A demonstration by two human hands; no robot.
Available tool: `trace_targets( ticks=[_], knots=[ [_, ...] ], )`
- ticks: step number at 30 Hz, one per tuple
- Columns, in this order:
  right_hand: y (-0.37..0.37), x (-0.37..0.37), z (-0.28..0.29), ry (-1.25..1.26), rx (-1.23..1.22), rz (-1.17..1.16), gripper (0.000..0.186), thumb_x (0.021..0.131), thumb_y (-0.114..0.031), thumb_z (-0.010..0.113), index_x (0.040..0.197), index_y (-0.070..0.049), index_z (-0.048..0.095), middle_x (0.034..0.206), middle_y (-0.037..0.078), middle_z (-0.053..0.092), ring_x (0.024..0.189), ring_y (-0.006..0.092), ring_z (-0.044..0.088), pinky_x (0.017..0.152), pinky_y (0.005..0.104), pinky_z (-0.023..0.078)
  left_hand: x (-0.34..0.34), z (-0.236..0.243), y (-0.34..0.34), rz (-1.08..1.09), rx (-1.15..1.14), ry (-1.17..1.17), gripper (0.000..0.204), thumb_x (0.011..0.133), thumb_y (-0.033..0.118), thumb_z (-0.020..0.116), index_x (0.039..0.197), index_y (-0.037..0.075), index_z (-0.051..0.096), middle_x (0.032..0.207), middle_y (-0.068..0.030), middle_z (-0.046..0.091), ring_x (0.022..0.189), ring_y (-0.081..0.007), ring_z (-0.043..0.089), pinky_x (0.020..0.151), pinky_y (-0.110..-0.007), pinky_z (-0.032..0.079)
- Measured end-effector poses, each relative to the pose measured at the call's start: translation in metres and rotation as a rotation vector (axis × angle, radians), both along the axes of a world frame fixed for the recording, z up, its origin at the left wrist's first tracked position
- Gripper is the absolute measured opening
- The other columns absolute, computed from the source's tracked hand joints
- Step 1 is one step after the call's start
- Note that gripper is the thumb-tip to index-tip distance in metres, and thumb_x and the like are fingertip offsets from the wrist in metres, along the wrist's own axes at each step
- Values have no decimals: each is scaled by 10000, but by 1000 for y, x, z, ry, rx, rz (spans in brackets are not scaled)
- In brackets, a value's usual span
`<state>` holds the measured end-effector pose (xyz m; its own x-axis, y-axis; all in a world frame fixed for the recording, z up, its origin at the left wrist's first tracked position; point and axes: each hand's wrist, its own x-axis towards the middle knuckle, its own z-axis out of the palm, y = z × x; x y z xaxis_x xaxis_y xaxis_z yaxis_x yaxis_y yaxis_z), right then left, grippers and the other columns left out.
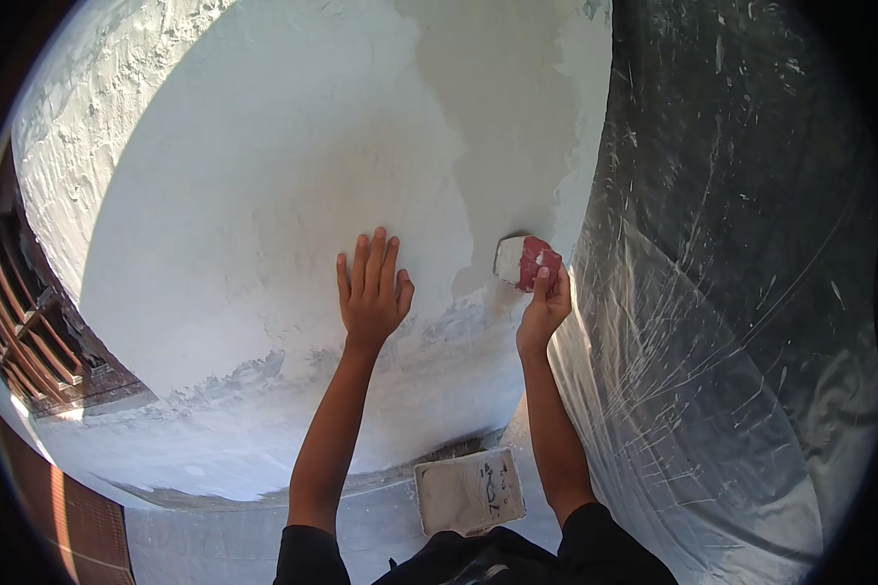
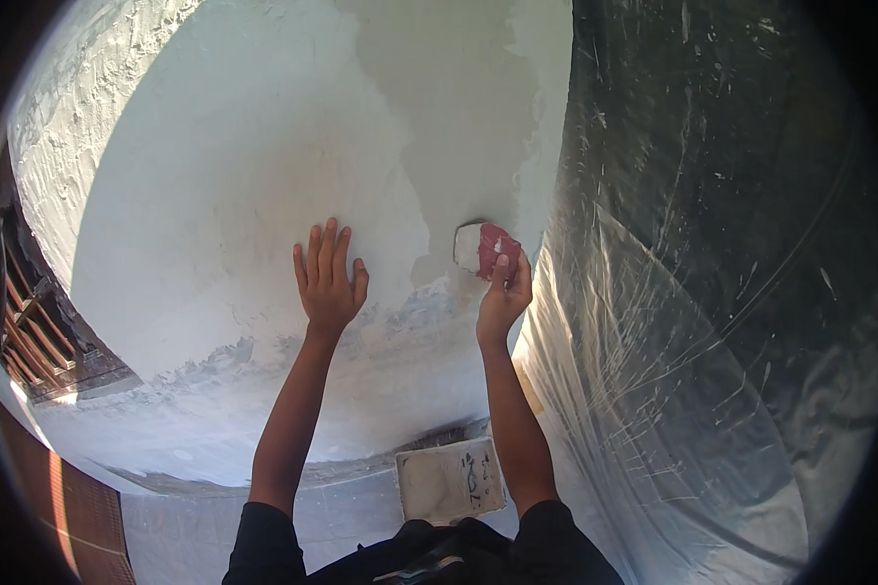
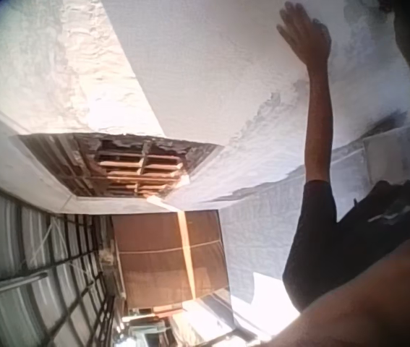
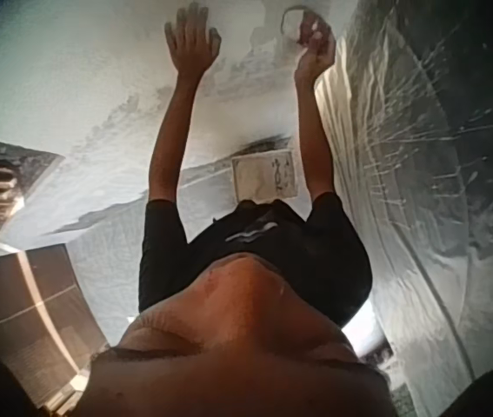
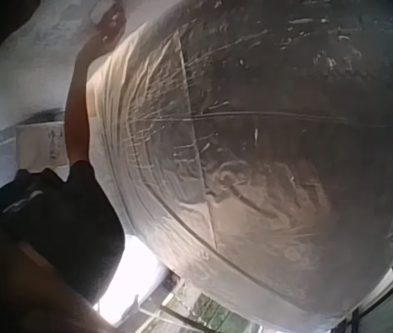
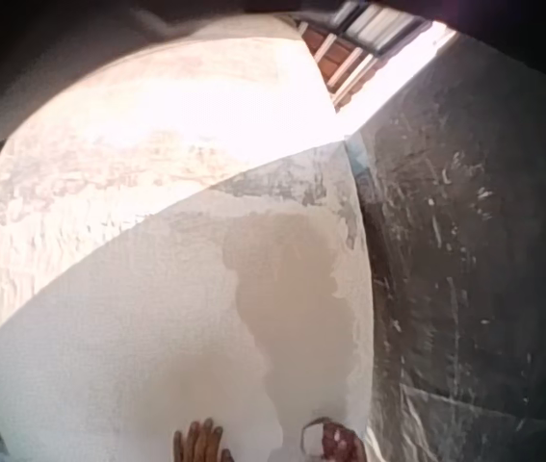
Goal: The person applies plaster compound from a bucket onto a wall corner and smooths it with a hand scraper.
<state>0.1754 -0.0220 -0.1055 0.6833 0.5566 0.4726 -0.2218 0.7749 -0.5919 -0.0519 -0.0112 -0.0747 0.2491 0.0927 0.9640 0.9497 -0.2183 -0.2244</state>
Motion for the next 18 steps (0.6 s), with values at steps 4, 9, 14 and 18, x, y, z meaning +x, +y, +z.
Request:
trace_targets(
  ticks=[4,9,14,18],
  knots=[
    [8,10,-28,-647,-106,-144,323,998,-161,573,1262,26,565,1058,58,652,924,100,590,847,257,485,9,1,0,-18,-13,-10,447,890,205,536,1316,72,564,1436,-95,503,1380,-267,409,1164,-486,224],
    [3,19,-6,-65,-60,-68,316,1004,-177,551,1246,24,575,1053,74,645,922,120,594,818,279,502,1,0,-1,-5,-2,-9,443,888,198,538,1311,71,567,1434,-94,506,1378,-269,412,1165,-487,222],
    [8,16,-38,-370,-67,103,319,950,-145,646,1200,48,605,1100,87,654,980,132,591,892,278,450,10,-1,0,-5,-10,-33,427,886,211,524,1289,99,609,1431,-56,524,1365,-236,440,1157,-475,252],
    [20,27,-39,-281,-126,-46,311,971,-148,607,1226,30,597,1083,72,652,934,124,598,846,269,477,8,0,-1,-32,-23,-9,446,886,192,541,1314,71,565,1433,-98,507,1374,-276,417,1157,-495,236]
  ],
)
